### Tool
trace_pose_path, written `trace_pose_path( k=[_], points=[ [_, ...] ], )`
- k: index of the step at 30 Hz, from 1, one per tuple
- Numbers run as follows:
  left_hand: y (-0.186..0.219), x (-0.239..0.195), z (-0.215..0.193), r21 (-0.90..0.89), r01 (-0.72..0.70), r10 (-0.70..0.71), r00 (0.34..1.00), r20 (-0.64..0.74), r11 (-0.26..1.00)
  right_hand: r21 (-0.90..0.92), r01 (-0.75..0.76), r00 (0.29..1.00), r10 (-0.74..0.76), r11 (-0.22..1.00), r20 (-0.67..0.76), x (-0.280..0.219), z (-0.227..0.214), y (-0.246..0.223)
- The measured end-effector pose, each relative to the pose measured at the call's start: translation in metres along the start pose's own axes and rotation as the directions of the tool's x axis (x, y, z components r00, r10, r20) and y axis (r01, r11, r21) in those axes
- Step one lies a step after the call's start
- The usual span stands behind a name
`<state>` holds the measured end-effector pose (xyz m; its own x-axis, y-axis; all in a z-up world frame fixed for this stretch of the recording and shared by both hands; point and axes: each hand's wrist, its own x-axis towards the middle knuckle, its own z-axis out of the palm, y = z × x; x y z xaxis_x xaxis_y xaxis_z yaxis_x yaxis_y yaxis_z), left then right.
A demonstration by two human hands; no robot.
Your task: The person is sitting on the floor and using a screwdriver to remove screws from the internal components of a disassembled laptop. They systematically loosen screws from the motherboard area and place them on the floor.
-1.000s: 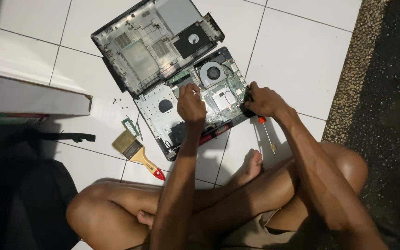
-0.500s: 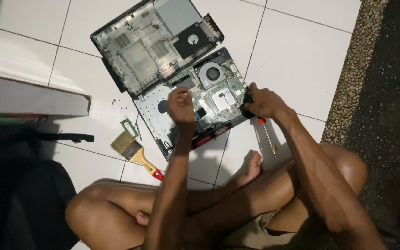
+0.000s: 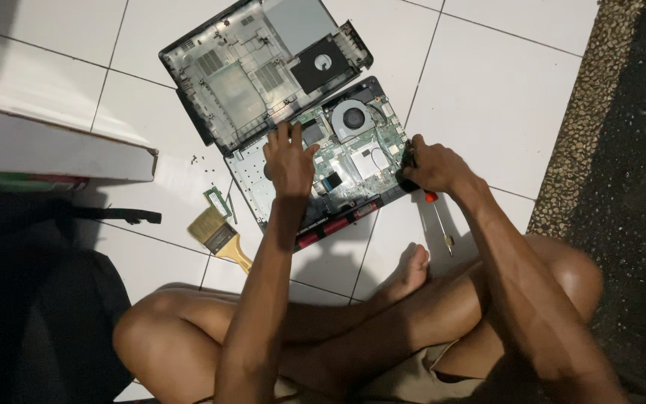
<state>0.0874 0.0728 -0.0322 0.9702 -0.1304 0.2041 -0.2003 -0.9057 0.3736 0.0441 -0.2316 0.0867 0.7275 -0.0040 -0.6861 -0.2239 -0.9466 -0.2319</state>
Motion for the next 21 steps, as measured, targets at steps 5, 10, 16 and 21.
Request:
trace_pose_path(
  k=[5, 10, 16, 21],
  points=[
    [-0.01, 0.003, 0.015, 0.034, -0.008, 0.007, 0.999, 0.035, 0.999, -0.016, -0.025, 1.0, 0.025, 1.0, -0.005, -0.002, -0.002, 0.0],
    [0.003, -0.008, 0.004, 0.016, 0.025, -0.024, 1.0, -0.017, 1.0, -0.008, -0.023, 1.0, 0.023, 1.0, 0.021, -0.004, -0.017, 0.004],
    [0.052, -0.006, -0.02, -0.127, -0.003, 0.009, 0.999, 0.047, 0.992, 0.292, 0.08, 0.971, -0.008, 0.953, -0.239, -0.01, -0.035, 0.014],
    [0.071, 0.022, -0.018, -0.193, -0.143, 0.182, 0.962, 0.202, 0.971, 0.205, 0.019, 0.997, -0.003, 0.979, -0.079, -0.002, -0.019, 0.01]
  ],
)
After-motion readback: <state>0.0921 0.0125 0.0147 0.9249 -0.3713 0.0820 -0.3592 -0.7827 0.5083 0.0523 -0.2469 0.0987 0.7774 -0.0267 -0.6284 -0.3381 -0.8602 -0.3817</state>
